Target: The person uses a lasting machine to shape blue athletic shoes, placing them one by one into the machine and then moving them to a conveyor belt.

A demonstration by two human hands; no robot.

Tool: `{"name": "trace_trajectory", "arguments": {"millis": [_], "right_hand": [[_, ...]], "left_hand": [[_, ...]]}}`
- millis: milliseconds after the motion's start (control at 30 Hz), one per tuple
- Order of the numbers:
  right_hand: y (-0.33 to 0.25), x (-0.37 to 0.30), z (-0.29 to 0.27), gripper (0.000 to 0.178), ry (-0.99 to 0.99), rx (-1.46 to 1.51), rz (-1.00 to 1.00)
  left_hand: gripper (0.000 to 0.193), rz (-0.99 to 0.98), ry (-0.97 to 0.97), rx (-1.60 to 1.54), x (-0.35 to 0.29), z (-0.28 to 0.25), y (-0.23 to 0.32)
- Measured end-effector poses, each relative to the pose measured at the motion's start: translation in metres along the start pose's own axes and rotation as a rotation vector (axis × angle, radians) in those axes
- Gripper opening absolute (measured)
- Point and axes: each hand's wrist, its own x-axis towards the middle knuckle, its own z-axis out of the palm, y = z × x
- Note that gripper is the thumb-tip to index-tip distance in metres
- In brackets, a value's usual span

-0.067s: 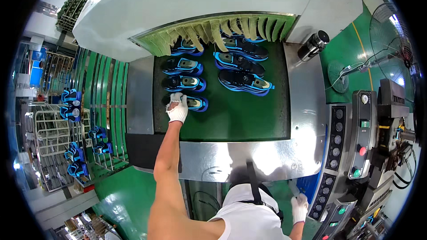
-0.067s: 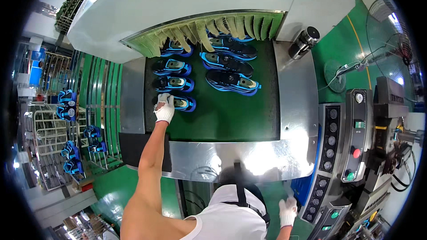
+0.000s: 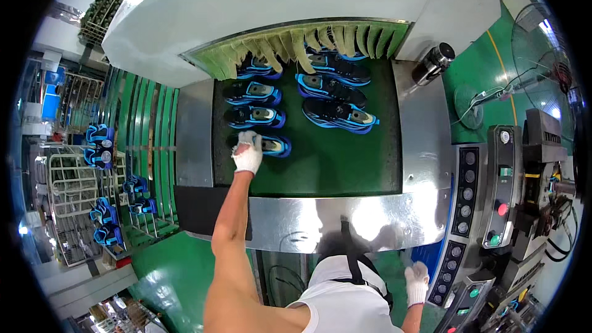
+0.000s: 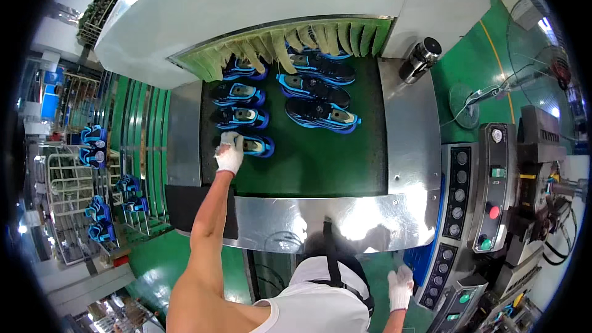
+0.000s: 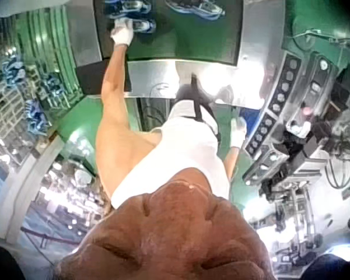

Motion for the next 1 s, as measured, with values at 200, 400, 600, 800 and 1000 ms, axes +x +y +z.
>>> {"name": "trace_trajectory", "arguments": {"millis": [200,400,600,800,1000], "right_hand": [[-0.214,-0.011,0.041,0.09,-0.204,-0.147,-0.425],[-0.147,0.006,-0.038,0.063,0.253,-0.268,-0.651],[-0.02,-0.122,-0.208,0.054,0.328,0.697,-0.096],[0.104,-0.209,-0.195,0.073,0.849,1.55,-0.186],[0.159,-0.234,-0.163,0.046,1.113,1.826,0.337]], "left_hand": [[0.018,0.441,-0.277,-0.358,-0.079,-0.043,0.189],[0.022,0.972,-0.712,-0.786,-0.194,-0.083,0.439],[0.053,1.596,-0.789,-1.188,-0.286,-0.174,0.644],[0.055,1.285,-1.304,-1.118,-0.433,-0.118,0.78],[0.076,1.367,-1.108,-0.66,-0.606,-0.038,0.902]]}}
